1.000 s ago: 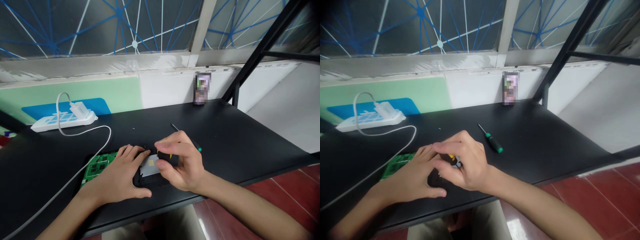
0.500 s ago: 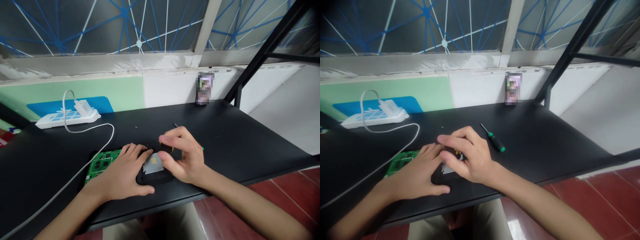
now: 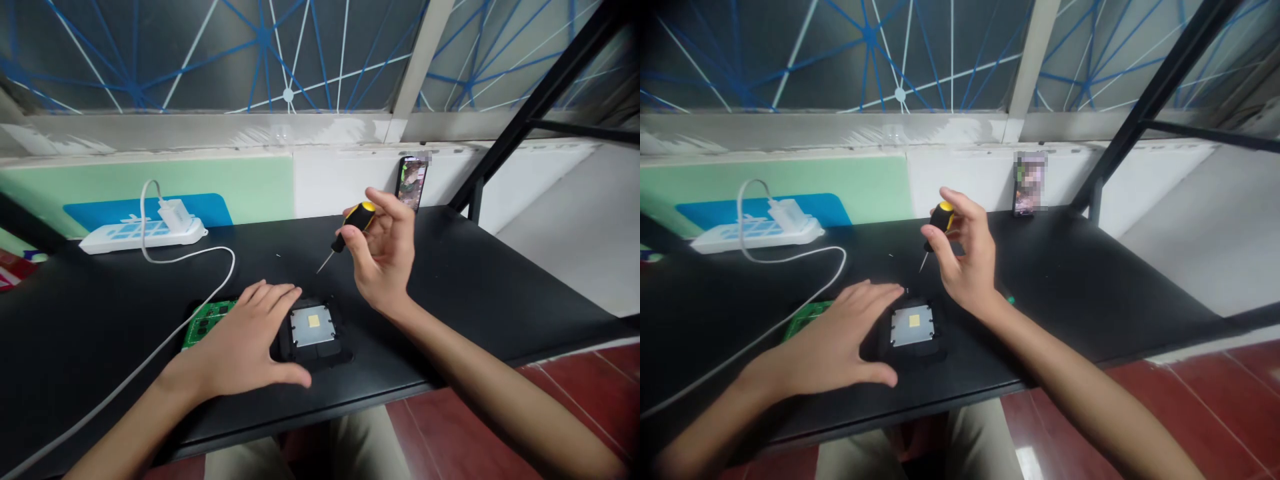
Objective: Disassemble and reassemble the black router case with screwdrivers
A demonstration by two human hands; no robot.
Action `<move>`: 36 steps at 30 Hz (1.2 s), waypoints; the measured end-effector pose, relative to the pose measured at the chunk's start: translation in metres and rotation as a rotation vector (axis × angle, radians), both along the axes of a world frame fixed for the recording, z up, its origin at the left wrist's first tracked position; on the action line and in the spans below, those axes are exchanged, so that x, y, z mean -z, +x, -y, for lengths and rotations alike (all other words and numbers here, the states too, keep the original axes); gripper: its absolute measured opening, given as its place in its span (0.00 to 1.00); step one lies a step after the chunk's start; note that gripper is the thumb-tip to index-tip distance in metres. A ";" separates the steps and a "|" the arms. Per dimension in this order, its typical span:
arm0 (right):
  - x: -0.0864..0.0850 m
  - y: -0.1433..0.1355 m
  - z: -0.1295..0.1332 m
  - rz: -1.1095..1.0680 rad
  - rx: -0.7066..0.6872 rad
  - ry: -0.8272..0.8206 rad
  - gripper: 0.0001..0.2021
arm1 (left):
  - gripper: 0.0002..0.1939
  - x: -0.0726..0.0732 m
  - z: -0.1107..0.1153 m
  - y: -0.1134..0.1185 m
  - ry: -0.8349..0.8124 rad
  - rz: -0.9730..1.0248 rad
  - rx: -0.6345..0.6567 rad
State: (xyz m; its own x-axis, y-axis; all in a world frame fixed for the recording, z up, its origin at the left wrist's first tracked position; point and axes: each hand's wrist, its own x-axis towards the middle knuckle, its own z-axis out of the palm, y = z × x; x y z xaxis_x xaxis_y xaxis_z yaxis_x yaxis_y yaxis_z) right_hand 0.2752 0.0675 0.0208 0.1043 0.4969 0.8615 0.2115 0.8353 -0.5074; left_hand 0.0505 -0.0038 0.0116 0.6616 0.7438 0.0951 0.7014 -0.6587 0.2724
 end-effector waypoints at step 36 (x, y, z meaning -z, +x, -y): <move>0.037 -0.041 0.008 0.041 -0.276 -0.265 0.14 | 0.20 -0.001 -0.034 -0.020 0.240 -0.108 -0.422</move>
State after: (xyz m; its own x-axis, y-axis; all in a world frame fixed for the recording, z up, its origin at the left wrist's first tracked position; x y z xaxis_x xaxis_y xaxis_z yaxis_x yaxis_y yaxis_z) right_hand 0.2341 0.0595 -0.0165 -0.0963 0.7079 0.6997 0.0214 0.7043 -0.7096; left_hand 0.0305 0.0305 0.0128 0.3227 0.9144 0.2442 0.9364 -0.3461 0.0585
